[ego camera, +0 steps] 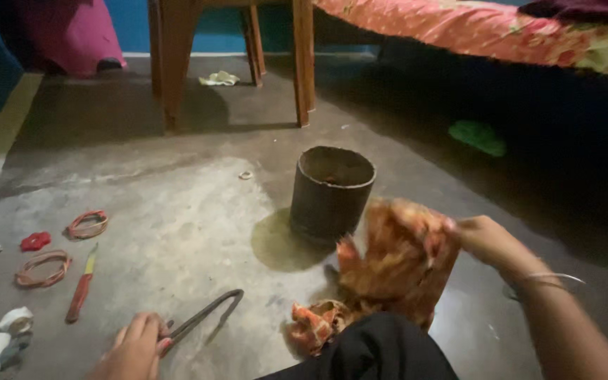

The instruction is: The person sits on the floor and cleans various electrical components using a patterned cloth. They wipe a metal hook, a white PVC elbow pipe, and a small white plastic part, handling each item individually.

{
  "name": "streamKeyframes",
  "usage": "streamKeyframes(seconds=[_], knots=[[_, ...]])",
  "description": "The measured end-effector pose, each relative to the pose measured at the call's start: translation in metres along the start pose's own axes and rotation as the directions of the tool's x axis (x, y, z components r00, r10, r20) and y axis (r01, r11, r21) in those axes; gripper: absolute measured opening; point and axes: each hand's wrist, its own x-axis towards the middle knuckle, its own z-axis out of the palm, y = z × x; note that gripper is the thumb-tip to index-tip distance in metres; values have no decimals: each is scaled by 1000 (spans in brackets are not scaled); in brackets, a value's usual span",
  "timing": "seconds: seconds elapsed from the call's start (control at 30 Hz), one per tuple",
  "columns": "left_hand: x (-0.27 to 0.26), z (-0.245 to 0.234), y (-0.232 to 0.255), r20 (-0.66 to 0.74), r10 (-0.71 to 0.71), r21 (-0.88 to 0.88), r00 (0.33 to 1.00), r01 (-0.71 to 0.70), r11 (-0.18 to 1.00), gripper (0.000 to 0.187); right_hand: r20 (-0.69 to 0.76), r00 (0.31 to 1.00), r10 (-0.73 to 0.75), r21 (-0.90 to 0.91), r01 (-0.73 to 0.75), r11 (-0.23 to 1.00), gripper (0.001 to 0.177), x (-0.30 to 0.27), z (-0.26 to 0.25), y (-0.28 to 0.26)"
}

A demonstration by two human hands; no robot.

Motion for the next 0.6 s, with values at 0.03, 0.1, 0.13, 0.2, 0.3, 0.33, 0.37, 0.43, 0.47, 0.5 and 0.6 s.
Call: streamKeyframes(seconds=[0.03,0.1,0.13,0.2,0.3,0.33,0.37,0.43,0.47,0.5,0.6], knots=[[8,10,-9,-41,15,-16,999,-16,1000,25,-71,996,-46,-214,30,976,47,6,-6,2],[16,25,-21,-83,51,-70,995,-57,996,22,-160,977,-141,-336,80,938,46,16,-11,-5],[20,25,-25,-93,74,-102,993,-83,991,21,-77,969,-235,-176,219,960,46,20,-8,-13],[16,18,-24,-93,25,-217,995,-45,975,17,41,899,-435,178,422,889,48,22,-1,-23],[-4,-2,-2,-78,-129,-341,989,95,935,15,62,972,-226,-281,234,931,47,36,48,-28],[-10,-11,5,-100,-141,-306,985,104,946,16,63,965,-253,-344,259,903,48,40,61,-20],[-14,-18,11,-122,-151,-269,981,114,956,16,67,957,-281,-405,283,869,52,41,74,-4],[-25,-28,22,-206,-141,-295,968,76,953,20,108,952,-287,-536,298,790,54,45,101,34],[-31,-31,26,-241,-134,-305,961,56,951,22,145,967,-211,-620,255,742,52,46,107,56],[-32,-33,28,-279,-129,-300,952,41,953,23,172,976,-131,-700,215,681,50,47,117,75],[-30,-37,31,-333,-106,-300,937,1,954,24,151,988,-23,-804,136,579,43,50,117,116]])
